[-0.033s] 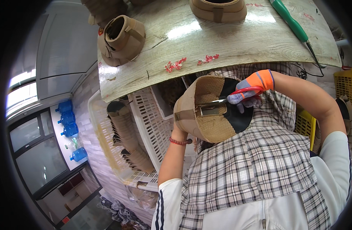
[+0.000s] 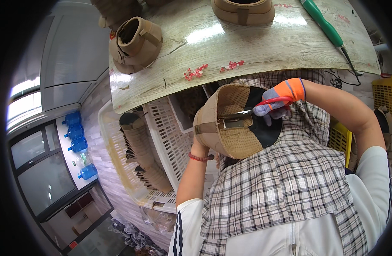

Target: The person repeatedly picks up unfinished shoe uppers from a table and uses red-handled shears to trim the inner lining and edges. After each cut, the shoe is placed back on the table among others. The process is repeated for several units.

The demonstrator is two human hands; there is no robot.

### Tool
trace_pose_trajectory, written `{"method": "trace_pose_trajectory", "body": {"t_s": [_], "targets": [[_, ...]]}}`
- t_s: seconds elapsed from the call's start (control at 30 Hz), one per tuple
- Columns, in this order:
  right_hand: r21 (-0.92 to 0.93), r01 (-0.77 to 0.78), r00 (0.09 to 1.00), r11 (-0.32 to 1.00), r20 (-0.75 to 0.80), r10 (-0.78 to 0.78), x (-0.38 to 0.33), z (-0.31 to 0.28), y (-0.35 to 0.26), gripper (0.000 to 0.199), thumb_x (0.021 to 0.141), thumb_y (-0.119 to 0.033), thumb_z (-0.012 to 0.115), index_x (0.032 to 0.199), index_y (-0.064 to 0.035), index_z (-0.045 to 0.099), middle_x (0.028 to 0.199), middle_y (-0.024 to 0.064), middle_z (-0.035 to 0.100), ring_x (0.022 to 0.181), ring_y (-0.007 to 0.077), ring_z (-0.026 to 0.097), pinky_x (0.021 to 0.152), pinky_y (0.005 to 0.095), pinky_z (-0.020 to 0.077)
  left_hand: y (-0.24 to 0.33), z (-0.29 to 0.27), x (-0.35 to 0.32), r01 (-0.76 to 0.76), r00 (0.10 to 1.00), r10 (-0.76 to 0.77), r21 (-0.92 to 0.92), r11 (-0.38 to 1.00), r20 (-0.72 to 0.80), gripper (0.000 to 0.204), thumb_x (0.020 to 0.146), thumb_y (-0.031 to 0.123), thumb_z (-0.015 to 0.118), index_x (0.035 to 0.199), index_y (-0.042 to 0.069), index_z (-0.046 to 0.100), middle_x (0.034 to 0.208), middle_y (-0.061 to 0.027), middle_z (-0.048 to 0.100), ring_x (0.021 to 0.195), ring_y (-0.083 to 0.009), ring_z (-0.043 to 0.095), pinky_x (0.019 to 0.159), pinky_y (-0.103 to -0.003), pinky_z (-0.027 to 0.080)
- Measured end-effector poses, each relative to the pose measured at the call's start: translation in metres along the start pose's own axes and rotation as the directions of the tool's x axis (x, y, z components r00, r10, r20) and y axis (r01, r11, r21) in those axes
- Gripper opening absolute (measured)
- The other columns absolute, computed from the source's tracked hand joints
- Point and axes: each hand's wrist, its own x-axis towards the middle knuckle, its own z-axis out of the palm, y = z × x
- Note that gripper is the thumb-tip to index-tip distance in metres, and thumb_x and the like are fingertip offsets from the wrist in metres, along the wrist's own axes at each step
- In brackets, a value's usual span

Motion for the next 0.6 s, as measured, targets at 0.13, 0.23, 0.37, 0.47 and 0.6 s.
{"method": "trace_pose_trajectory", "body": {"t_s": [0.13,0.23,0.37,0.47,0.6], "targets": [[-0.057,-0.026,0.995,0.998,-0.096,0.021,0.005,0.006,-0.001,0.083,0.087,-0.08,0.049,0.092,-0.0017,0.075,0.053,0.0019,0.05,0.045,0.0138,0.051,0.049,0.0302,0.0508,-0.012,-0.024,-0.004,-0.065,0.998,0.06,0.33,0.942,0.026,0.052,0.093,0.016,0.072,0.139,0.0,0.052,0.135,-0.0107,0.06,0.123,-0.0249,0.057,0.105,-0.042,0.048],[-0.156,-0.128,0.973,0.979,-0.213,0.094,0.003,0.017,-0.003,0.073,0.087,-0.073,0.058,0.09,-0.0027,0.075,0.056,0.0039,0.055,0.047,0.015,0.053,0.049,0.0323,0.0494,-0.016,-0.03,-0.008,-0.098,0.995,0.103,0.323,0.941,0.003,0.045,0.093,0.011,0.07,0.134,-0.001,0.057,0.134,-0.011,0.06,0.122,-0.024,0.057,0.104,-0.04,0.048],[-0.278,0.068,0.937,0.958,-0.313,-0.157,-0.01,0.04,0.019,0.058,0.089,-0.059,0.067,0.091,-0.002,0.073,0.065,0.006,0.061,0.053,0.0188,0.057,0.05,0.0349,0.0474,0.027,-0.029,-0.04,-0.196,0.969,0.243,0.712,0.674,0.037,0.032,0.089,0.004,0.065,0.121,-0.002,0.066,0.119,-0.0107,0.068,0.108,-0.0211,0.065,0.094,-0.032,0.051],[-0.361,0.4,0.796,0.842,-0.319,-0.515,-0.029,0.048,0.082,0.036,0.089,-0.036,0.067,0.099,-0.0009,0.067,0.076,0.0145,0.067,0.063,0.0218,0.061,0.06,0.0358,0.0495,0.127,0.092,-0.076,-0.371,0.866,0.431,0.905,0.21,0.255,0.028,0.082,0.012,0.067,0.107,-0.002,0.07,0.1,-0.0135,0.073,0.091,-0.0212,0.069,0.08,-0.031,0.053],[-0.402,0.458,0.687,0.792,-0.405,-0.603,-0.034,0.068,0.114,0.035,0.092,-0.038,0.062,0.1,-0.0038,0.066,0.084,0.0159,0.069,0.078,0.0352,0.065,0.07,0.0406,0.0516,0.189,0.101,-0.095,-0.526,0.668,0.03,0.5,-0.688,0.744,0.023,0.081,0.009,0.065,0.1,-0.003,0.068,0.103,-0.0206,0.07,0.089,-0.0289,0.069,0.08,-0.039,0.055]]}}
